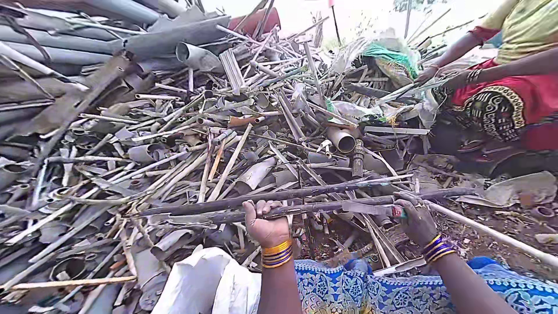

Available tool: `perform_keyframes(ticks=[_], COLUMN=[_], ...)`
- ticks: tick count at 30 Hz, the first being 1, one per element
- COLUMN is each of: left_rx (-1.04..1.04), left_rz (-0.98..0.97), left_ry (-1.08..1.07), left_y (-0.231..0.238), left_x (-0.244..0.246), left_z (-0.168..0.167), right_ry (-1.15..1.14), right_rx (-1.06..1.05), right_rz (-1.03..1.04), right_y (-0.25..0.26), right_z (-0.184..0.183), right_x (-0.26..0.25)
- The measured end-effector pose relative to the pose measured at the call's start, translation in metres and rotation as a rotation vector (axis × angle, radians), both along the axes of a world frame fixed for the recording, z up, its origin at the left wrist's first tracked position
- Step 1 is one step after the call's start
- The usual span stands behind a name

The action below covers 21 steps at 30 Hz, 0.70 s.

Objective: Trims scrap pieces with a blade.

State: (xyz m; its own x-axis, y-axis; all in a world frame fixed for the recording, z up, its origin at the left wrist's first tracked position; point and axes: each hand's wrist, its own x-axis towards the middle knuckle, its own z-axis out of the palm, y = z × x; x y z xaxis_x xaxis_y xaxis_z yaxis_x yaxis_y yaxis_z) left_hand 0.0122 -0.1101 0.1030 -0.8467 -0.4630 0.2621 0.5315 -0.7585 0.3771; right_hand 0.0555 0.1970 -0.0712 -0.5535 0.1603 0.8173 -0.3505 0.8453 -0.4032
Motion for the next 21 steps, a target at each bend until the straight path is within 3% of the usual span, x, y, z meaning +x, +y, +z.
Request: perform_keyframes(ticks=[5, 9, 14, 18, 21], left_rx=[0.068, 0.103, 0.001, -0.166, -0.243], left_rz=[0.142, 0.247, 0.273, 0.24, 0.213], left_ry=[0.095, -0.003, -0.366, -0.328, -0.291], left_y=[-0.016, -0.01, 0.013, 0.014, 0.015], left_x=[-0.048, -0.097, -0.143, -0.152, -0.147], left_z=[-0.012, -0.064, -0.128, -0.134, -0.134], right_ry=[-0.069, -0.42, -0.974, -1.281, -1.218], right_rx=[-0.072, -0.298, -0.452, -0.312, -0.009], right_rz=[-0.087, -0.103, -0.034, 0.084, 0.239], right_y=[-0.005, -0.015, -0.024, -0.05, -0.082], right_z=[-0.013, -0.011, -0.025, -0.028, -0.026], right_x=[-0.012, -0.019, -0.044, -0.053, -0.044])
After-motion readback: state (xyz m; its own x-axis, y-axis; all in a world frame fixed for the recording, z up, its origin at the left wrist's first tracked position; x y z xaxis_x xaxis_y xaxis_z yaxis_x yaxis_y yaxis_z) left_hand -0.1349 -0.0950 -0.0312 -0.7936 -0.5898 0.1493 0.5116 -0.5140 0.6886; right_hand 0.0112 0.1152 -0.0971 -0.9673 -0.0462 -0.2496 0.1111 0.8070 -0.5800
